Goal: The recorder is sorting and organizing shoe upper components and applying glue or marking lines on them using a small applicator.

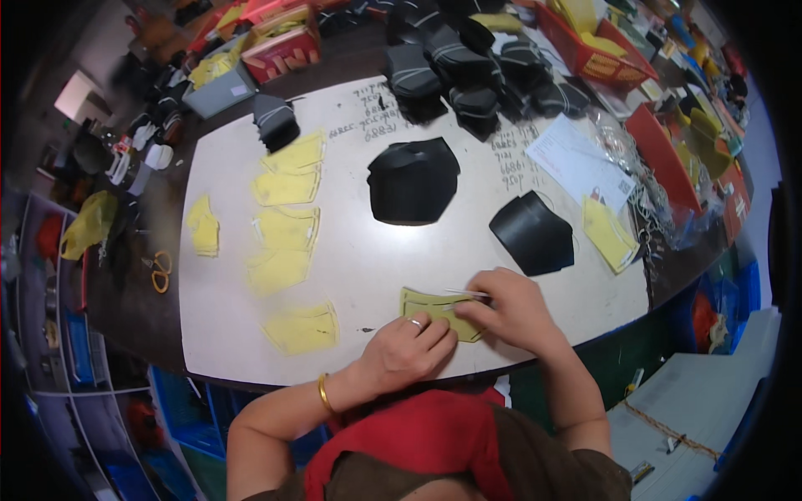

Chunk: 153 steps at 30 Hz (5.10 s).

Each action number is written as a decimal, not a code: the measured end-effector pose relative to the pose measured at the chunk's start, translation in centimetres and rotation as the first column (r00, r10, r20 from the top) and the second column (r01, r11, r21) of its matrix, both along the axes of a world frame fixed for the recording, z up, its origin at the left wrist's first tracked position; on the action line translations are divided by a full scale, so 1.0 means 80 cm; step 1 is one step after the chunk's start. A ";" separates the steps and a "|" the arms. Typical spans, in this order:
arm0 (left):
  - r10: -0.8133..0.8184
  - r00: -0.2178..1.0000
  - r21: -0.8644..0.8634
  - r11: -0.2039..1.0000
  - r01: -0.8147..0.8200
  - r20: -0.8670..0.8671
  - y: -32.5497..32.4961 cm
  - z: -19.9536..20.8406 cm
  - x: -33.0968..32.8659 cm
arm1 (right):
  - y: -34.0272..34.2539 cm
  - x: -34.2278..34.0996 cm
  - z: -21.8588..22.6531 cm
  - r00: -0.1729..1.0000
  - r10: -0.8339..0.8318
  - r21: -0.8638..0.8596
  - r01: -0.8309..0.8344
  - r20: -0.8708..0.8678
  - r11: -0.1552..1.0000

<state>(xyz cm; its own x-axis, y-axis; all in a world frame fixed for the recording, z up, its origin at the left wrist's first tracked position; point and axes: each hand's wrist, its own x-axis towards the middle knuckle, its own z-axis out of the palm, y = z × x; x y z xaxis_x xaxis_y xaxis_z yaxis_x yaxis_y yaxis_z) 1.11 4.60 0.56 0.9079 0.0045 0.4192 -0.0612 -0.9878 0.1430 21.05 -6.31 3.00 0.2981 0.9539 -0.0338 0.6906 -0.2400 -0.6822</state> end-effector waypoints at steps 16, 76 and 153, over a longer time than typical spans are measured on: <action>-0.018 1.000 -0.203 0.979 0.020 0.011 0.016 -0.011 -0.038 | -0.033 0.027 0.008 0.881 -0.399 0.259 0.459 -0.255 0.850; 0.220 0.975 0.042 0.975 -0.219 -0.021 -0.050 -0.013 -0.027 | 0.094 -0.055 -0.007 0.866 0.147 0.327 -0.330 0.477 0.885; 0.100 0.972 -0.137 0.982 -0.131 -0.212 0.001 0.012 -0.031 | -0.013 0.003 -0.015 0.969 -0.205 -0.043 0.201 -0.136 0.979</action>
